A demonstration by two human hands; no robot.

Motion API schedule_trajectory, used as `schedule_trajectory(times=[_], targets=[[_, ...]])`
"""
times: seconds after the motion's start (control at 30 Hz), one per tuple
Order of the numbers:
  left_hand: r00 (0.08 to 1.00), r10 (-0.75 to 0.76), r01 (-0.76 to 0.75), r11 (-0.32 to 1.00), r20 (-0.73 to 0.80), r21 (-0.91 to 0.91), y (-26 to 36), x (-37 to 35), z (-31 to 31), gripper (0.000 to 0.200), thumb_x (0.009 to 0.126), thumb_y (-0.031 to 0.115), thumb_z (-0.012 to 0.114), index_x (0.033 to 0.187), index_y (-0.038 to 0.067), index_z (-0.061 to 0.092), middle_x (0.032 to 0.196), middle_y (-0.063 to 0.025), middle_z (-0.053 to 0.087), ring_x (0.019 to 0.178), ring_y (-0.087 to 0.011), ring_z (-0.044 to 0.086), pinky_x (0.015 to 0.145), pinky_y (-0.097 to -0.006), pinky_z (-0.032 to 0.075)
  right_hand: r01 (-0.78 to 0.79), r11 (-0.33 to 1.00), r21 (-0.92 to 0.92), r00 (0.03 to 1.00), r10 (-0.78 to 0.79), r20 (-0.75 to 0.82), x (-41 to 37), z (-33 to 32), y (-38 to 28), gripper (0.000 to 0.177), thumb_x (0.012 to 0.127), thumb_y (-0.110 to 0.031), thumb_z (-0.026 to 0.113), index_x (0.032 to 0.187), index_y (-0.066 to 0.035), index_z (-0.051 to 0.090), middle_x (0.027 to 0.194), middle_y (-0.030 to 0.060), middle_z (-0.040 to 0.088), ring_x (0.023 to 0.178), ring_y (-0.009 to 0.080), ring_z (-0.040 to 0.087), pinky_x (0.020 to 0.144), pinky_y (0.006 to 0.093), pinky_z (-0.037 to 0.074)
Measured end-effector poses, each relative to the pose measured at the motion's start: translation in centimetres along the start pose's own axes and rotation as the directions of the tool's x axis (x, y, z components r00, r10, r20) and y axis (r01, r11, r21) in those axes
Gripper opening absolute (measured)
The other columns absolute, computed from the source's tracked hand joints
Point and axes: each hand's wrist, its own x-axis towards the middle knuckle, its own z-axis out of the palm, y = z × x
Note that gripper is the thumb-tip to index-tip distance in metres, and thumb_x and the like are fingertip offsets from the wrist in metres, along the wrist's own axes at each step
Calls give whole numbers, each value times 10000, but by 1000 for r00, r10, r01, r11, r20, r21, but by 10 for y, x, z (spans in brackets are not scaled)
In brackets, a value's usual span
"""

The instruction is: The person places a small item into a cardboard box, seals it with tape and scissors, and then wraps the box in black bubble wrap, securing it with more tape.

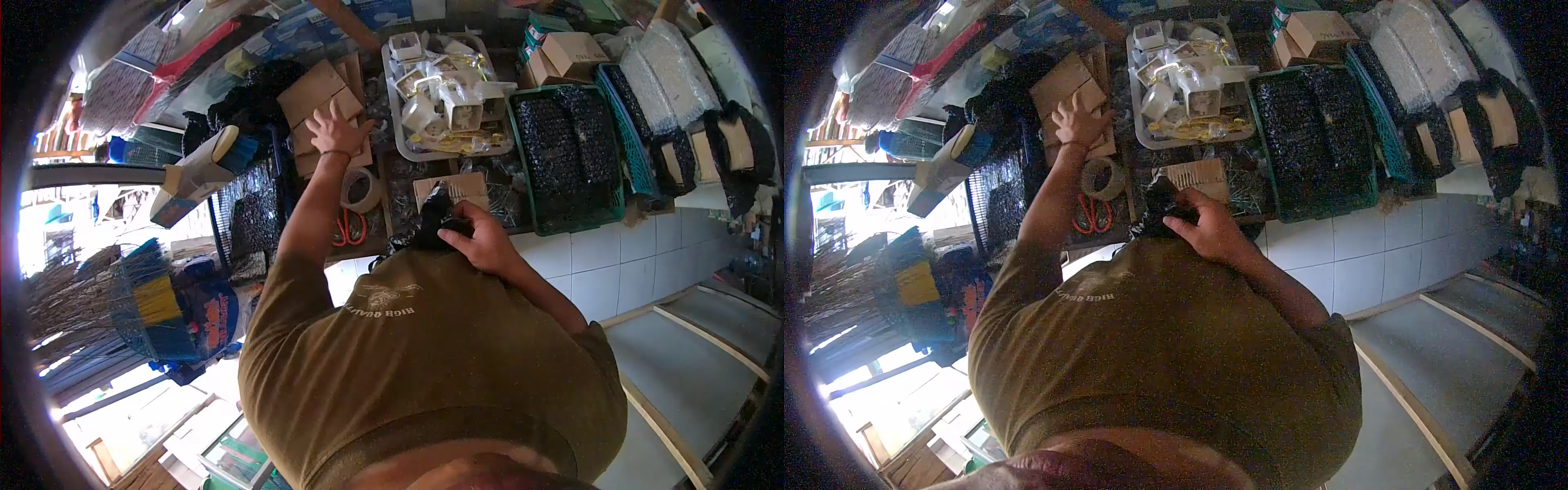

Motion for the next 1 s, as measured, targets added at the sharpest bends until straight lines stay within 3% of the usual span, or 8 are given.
schedule_trajectory(times=[0.07, 0.17, 0.3, 0.47, 0.53, 0.7, 0.8, 1.0], targets=[[984, -114, 100, 989, 135, 105, 8, 16, 14, 808, 698, 544, 650, 1326, 113, 380, 1241, -184, 408, 1077, -407, 482, 868, -457, 454, -39, 998, -40, 999, 38, -13, -1, -1, 1, 256, 794, -196, 677, 901, -15, 529, 824, 75, 573, 772, 135, 534, 712, 294, 445], [972, -119, 128, 991, 202, -36, 3, 26, 26, 775, 711, 536, 628, 1312, 114, 382, 1221, -187, 431, 1084, -402, 486, 858, -457, 462, 30, 1000, -1, 999, -30, 34, -6, -3, 4, 269, 788, -203, 681, 916, -9, 545, 838, 77, 584, 788, 140, 540, 727, 296, 443], [986, -95, 113, 986, 139, -124, -12, 28, 29, 669, 738, 518, 586, 1228, 84, 447, 1169, -199, 488, 1005, -378, 564, 816, -464, 486, 36, 999, 18, 998, -37, 42, -8, -7, -3, 291, 784, -211, 682, 943, -5, 553, 865, 98, 594, 805, 163, 553, 748, 304, 442], [983, -20, 9, 998, 183, 62, -21, 28, 21, 778, 744, 595, 568, 1253, 23, 432, 1174, -237, 480, 1012, -383, 571, 805, -431, 504, 23, 999, 30, 998, -24, 64, -5, -6, 3, 315, 781, -224, 681, 959, -1, 548, 899, 122, 605, 829, 202, 572, 763, 320, 443], [964, 48, -94, 982, 261, 165, -33, 52, 68, 784, 742, 591, 572, 1236, -3, 438, 1175, -235, 481, 1029, -389, 560, 806, -425, 504, 23, 999, 21, 997, -25, 78, -4, -7, 2, 318, 781, -224, 683, 961, 0, 547, 898, 118, 605, 828, 202, 570, 761, 318, 442], [937, 261, -300, 942, 232, 149, -21, 52, 50, 637, 828, 482, 526, 1163, -54, 441, 1085, -267, 549, 965, -403, 590, 779, -412, 515, 24, 1000, 20, 997, -25, 78, -3, -11, -3, 316, 784, -223, 682, 957, 2, 543, 882, 109, 594, 825, 196, 555, 766, 316, 438], [952, 235, -253, 965, 199, 71, -56, 66, 74, 563, 844, 422, 538, 1105, -66, 434, 990, -277, 593, 905, -399, 609, 780, -428, 509, 26, 997, 77, 998, -31, 62, -5, -15, 4, 319, 784, -225, 686, 952, 4, 541, 878, 106, 586, 836, 188, 547, 775, 313, 434], [982, 90, -70, 990, 167, -123, -63, 38, 6, 481, 830, 300, 575, 1054, -82, 388, 906, -303, 605, 871, -422, 605, 765, -460, 502, 56, 997, 45, 996, -59, 71, -2, -18, 0, 308, 803, -224, 671, 1001, -12, 567, 953, 142, 623, 915, 256, 607, 829, 354, 456]])
